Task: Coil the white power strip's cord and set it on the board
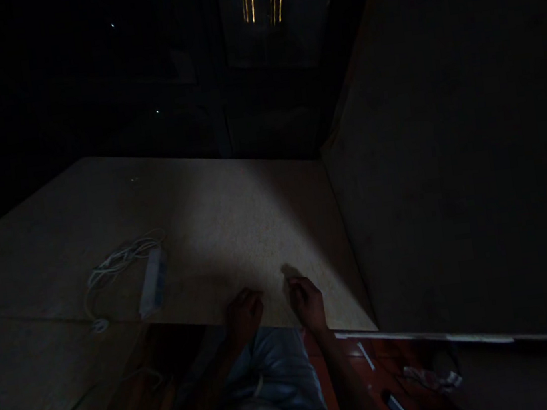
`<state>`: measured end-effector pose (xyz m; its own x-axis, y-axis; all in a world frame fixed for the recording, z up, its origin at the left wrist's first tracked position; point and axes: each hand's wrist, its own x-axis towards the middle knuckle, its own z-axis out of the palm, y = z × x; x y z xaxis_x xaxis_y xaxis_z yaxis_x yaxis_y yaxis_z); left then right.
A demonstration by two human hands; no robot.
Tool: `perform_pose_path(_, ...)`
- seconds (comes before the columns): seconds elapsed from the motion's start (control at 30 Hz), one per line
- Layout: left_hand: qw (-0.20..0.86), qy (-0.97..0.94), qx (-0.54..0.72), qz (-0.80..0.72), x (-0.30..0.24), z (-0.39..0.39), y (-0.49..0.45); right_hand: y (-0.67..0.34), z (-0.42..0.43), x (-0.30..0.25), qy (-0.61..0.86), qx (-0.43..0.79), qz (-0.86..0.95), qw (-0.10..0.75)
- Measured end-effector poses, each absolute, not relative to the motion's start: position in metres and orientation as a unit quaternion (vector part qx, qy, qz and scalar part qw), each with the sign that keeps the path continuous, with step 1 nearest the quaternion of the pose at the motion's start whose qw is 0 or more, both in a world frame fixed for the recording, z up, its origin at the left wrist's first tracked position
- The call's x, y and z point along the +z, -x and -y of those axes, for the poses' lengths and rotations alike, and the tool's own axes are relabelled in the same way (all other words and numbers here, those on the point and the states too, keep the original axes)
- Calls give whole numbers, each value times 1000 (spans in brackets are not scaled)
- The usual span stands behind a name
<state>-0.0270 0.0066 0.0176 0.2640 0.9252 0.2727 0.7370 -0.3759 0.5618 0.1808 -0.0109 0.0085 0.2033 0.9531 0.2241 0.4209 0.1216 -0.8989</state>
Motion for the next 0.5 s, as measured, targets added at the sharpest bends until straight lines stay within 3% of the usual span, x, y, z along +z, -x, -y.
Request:
perform_pose_path(0.23, 311, -736, 333, -500, 26, -1, 37, -184, 20, 37, 591, 348, 471, 555)
perform_pose_path(0.37, 432, -682, 321, -495, 71, 25, 63, -199, 30, 92, 595, 335, 411, 604)
perform_pose_path(0.43, 446, -692, 292, -487, 104, 50, 86, -210, 37, 132, 596, 298, 384, 639)
perform_pose_path(0.5, 390, -734, 251, -496, 135, 81, 116, -220, 51, 178, 584, 243, 365, 683)
